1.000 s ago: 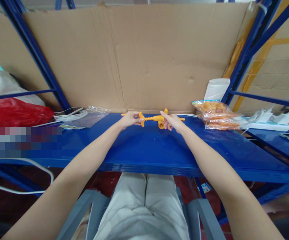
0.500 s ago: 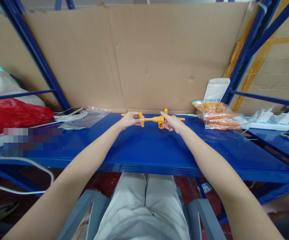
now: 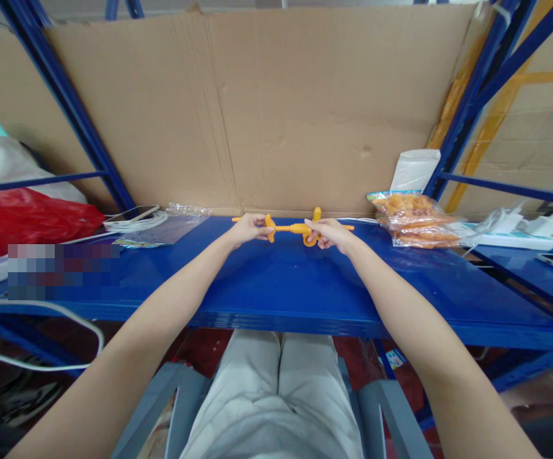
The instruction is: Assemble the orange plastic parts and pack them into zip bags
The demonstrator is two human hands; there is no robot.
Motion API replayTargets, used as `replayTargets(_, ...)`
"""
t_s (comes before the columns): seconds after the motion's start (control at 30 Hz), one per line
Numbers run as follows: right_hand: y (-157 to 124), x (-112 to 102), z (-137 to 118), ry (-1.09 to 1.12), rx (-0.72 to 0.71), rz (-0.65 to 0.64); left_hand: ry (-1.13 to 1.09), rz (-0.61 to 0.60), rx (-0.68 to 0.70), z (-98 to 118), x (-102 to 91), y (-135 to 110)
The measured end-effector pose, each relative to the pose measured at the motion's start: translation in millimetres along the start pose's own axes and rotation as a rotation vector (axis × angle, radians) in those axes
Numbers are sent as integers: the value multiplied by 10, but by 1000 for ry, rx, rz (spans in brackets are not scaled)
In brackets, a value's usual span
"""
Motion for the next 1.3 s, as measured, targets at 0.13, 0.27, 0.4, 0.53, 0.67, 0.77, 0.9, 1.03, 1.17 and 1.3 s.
replayTargets(0.13, -8, -18, 1, -31, 2, 31, 11, 19, -16, 5, -5, -10)
replayTargets(0.27, 5, -25, 6, -25, -7, 35, 13, 22, -29, -5, -5, -6)
replayTargets(0.4, 20, -27, 34, -30, 1, 30, -1, 15, -22, -26, -8, 12)
replayTargets(0.53, 38, -26, 59, -42, -2, 40, -10, 33, -11, -41, -33, 38)
replayTargets(0.67, 53, 43, 47, -32, -39, 0, 32, 163, 10, -31, -155, 62)
replayTargets(0.77, 29, 170, 29, -26, -57, -85, 88, 283, -1, -64, -254, 76)
replayTargets(0.9, -32, 353, -25, -133, -106, -178, 145, 348, -40, -159, -256, 92)
replayTargets(1.03, -38, 482, -50, -336, -171, -200, 194, 185, 18, -150, 15, 113)
replayTargets(1.17, 5, 505, -58, -547, -237, -156, 461, 153, 160, 12, 209, 39)
replayTargets(1.3, 35, 504, -40, -626, -258, -131, 767, 108, 351, 226, 426, -95)
Point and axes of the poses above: each hand's wrist, its own y-axis towards the middle knuckle, its own x-axis out of the palm, z = x × y, the point moved 10 cm from there along y, towards the middle knuckle, and after that the axes turned 9 degrees about -x, right-handed, at the moved point
